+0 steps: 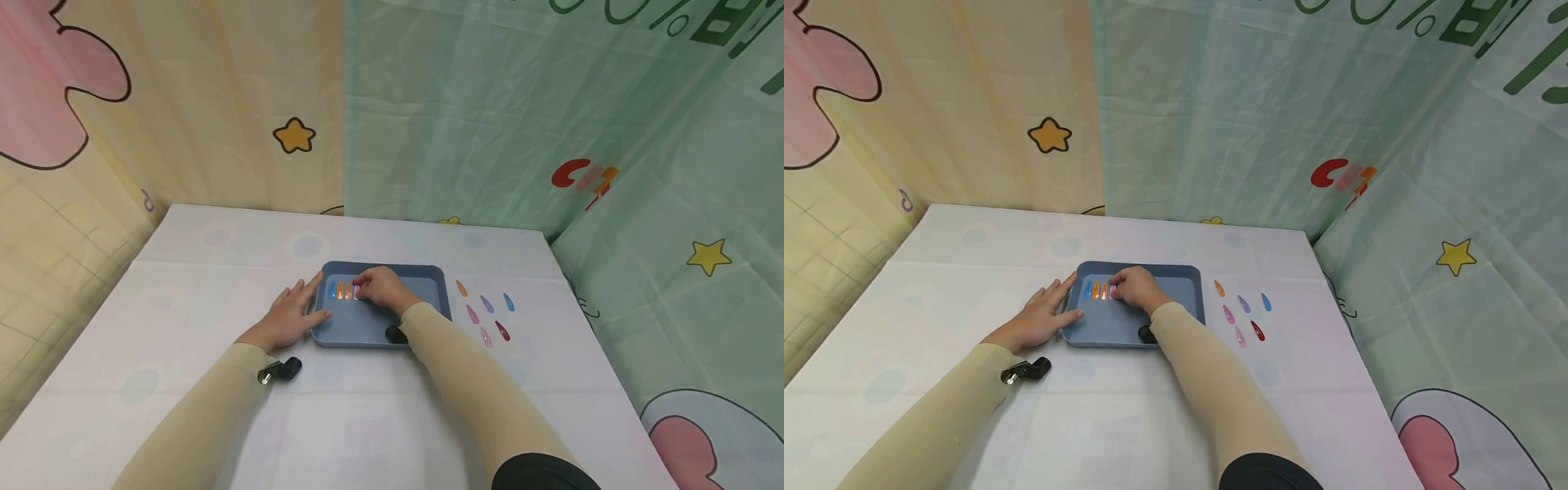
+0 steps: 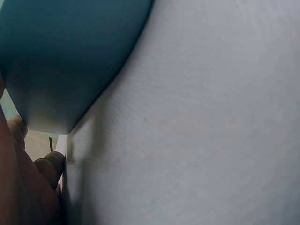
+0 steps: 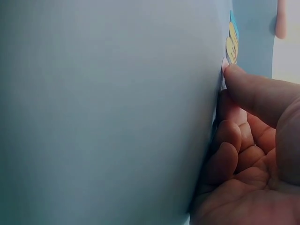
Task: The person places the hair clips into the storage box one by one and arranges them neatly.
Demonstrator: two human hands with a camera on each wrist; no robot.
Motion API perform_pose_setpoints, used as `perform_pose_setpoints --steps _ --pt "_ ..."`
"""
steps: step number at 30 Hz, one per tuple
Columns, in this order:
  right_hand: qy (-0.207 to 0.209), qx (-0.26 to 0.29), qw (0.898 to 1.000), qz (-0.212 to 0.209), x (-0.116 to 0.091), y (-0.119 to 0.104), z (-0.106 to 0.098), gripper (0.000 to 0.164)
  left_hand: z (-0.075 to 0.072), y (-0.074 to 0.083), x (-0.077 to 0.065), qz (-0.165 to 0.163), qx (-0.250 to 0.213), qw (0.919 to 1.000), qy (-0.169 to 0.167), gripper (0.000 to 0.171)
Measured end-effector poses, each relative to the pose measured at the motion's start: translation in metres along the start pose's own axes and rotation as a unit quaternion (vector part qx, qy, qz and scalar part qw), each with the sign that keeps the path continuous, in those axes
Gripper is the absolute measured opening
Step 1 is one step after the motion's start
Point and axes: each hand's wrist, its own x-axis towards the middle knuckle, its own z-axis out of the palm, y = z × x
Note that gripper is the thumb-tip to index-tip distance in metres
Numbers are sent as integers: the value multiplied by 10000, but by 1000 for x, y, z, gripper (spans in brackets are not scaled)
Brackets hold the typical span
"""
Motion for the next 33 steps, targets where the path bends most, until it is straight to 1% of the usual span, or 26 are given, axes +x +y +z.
perform_pose_setpoints --steps 9,16,33 --pt "-25 112 9999 66 0 2 1 32 1 -2 2 0 -22 10000 0 93" --pt "-51 98 9999 76 0 1 1 33 1 -3 2 46 -17 10000 23 92" --pt "-43 40 10000 12 2 3 1 32 2 -5 2 -2 -62 10000 21 92"
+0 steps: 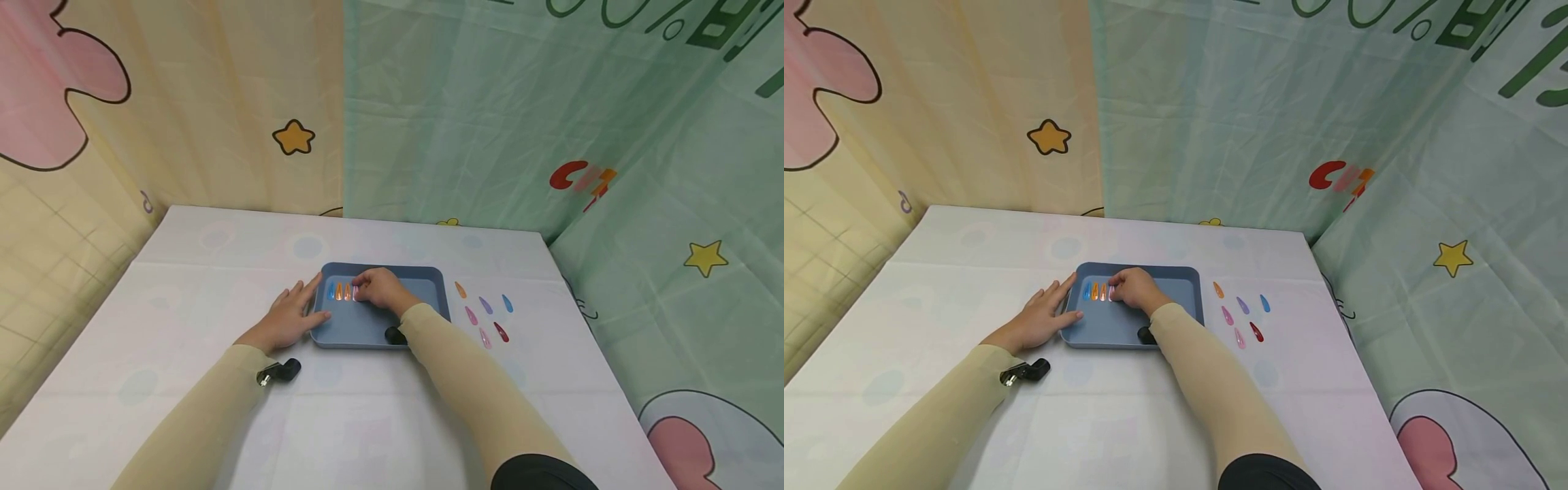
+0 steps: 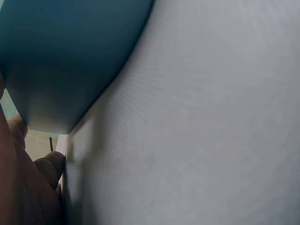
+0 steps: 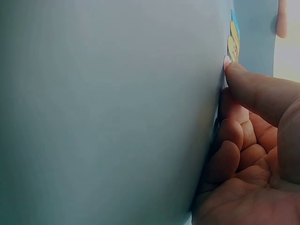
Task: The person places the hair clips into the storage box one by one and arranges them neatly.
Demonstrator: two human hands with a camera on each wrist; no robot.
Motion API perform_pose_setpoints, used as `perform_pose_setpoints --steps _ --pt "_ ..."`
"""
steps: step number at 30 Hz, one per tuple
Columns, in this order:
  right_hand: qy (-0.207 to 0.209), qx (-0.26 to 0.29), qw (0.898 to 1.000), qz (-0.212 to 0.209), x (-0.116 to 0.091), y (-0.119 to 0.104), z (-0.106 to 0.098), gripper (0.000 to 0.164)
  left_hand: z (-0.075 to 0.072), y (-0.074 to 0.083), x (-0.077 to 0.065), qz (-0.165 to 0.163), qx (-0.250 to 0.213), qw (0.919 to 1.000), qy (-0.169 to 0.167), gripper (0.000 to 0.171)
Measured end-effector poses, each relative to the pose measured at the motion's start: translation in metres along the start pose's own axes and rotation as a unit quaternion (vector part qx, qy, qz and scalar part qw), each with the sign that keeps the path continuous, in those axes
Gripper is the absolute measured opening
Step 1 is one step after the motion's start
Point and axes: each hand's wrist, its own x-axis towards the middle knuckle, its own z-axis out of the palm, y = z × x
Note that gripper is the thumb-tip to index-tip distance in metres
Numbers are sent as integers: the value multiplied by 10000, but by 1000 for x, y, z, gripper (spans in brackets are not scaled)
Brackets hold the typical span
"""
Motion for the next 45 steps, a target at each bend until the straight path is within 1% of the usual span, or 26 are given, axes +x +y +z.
perform_pose_setpoints --steps 13,20,25,29,37,45 --pt "-87 409 9991 15 -3 3 -10 38 2 1 1 -6 -23 10000 -31 93" --pt "-95 403 9991 -36 -3 9 -20 38 3 0 1 -18 0 10000 -33 93" --pt "-64 554 9984 -18 -7 11 -34 36 2 2 -1 -32 -19 10000 -28 93" --pt "-31 662 9978 28 -14 7 -48 36 1 4 -2 20 -39 10000 15 92" --pt "-101 1019 9947 65 -24 6 -75 44 1 -1 0 222 102 9997 67 92" --pt "98 998 9950 -46 -39 12 -100 43 2 -3 1 283 108 9995 82 92"
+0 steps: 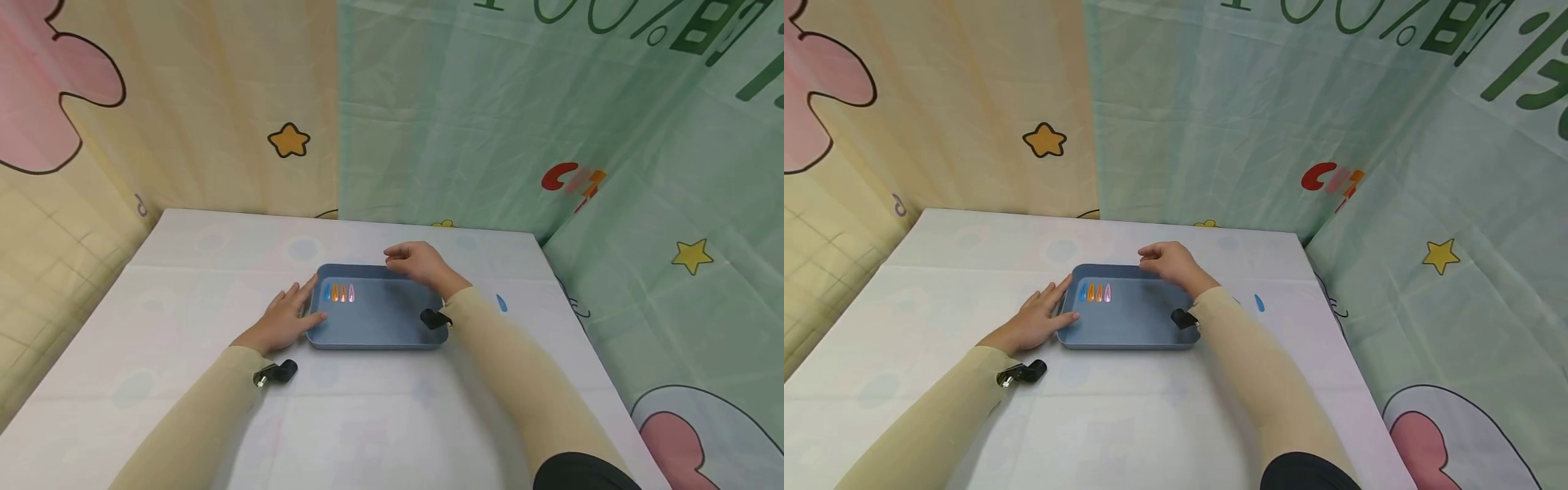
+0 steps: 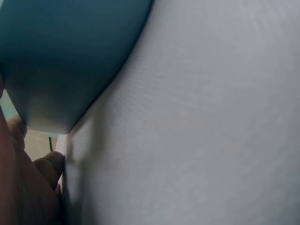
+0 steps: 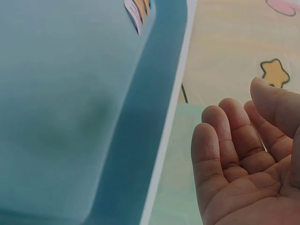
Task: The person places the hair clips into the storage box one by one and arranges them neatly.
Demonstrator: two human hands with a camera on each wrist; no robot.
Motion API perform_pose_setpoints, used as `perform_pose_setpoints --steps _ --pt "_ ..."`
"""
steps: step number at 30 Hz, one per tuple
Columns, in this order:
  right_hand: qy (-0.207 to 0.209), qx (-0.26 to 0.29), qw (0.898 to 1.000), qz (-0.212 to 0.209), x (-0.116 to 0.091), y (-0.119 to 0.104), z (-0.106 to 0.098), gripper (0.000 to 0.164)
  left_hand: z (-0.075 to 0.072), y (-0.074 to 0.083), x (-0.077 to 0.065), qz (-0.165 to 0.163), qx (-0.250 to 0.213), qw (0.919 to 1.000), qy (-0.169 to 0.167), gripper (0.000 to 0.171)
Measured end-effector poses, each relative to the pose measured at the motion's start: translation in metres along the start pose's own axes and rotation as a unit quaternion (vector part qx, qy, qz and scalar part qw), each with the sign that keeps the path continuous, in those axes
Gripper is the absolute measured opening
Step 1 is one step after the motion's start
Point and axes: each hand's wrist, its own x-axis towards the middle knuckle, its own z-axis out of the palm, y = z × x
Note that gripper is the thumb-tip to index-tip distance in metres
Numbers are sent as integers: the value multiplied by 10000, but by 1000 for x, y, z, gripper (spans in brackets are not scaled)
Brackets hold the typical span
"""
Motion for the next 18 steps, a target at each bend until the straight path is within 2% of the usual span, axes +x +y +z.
perform_pose_setpoints --steps 14,18 --pt "116 289 9995 84 -20 22 -44 45 -2 4 -2 -5 -44 10000 -10 91" --pt "118 316 9992 233 -26 33 -58 47 -2 4 -2 -14 -7 10000 -26 91"
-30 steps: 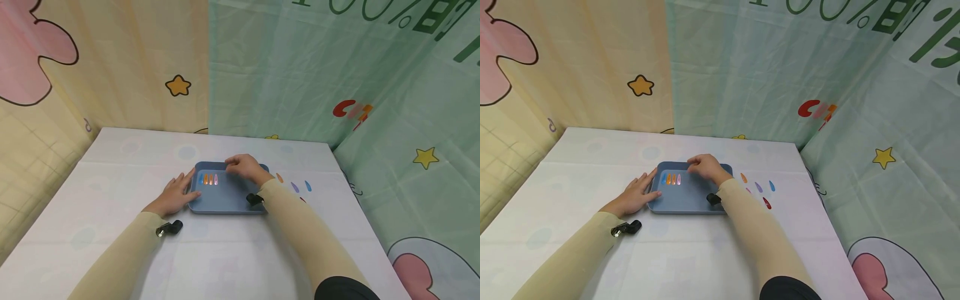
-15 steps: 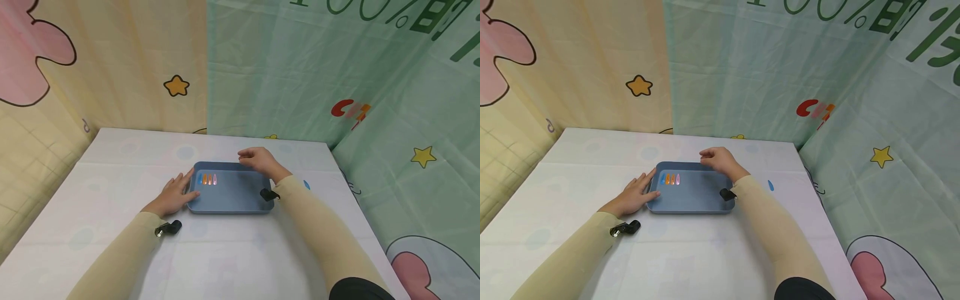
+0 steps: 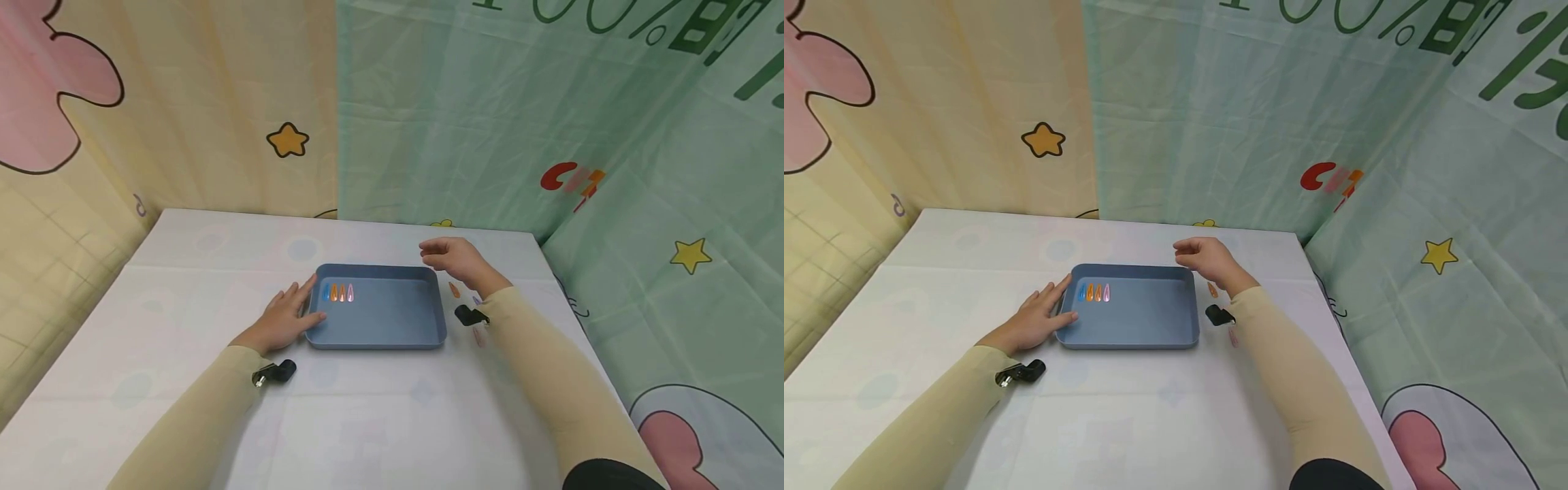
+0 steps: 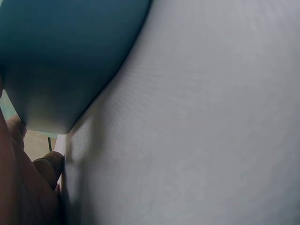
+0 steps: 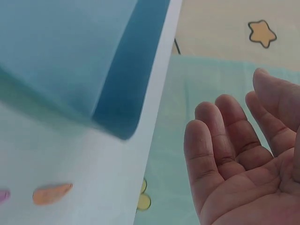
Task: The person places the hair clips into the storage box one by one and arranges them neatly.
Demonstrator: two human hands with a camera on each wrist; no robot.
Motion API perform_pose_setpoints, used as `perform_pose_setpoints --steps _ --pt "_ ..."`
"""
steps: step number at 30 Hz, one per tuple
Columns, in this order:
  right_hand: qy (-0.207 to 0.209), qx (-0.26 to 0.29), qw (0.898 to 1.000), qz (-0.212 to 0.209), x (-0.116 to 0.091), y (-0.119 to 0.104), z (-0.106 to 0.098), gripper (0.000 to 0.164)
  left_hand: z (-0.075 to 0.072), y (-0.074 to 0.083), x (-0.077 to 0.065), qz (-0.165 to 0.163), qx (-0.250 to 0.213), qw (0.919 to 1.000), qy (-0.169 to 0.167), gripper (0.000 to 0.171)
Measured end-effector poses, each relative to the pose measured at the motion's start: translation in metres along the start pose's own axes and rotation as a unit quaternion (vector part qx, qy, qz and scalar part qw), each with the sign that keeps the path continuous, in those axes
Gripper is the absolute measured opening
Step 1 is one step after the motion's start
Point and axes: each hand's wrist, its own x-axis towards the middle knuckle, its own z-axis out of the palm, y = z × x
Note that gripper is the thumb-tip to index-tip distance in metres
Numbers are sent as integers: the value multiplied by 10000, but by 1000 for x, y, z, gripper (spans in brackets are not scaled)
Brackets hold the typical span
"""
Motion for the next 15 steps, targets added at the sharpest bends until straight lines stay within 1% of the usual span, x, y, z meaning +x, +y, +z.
perform_pose_setpoints --steps 8,15 --pt "92 140 9998 76 -8 27 -29 50 0 0 0 -59 -14 10000 -27 92" --pt "218 -44 9993 286 -17 49 -48 54 1 -1 1 -63 -1 10000 -5 92"
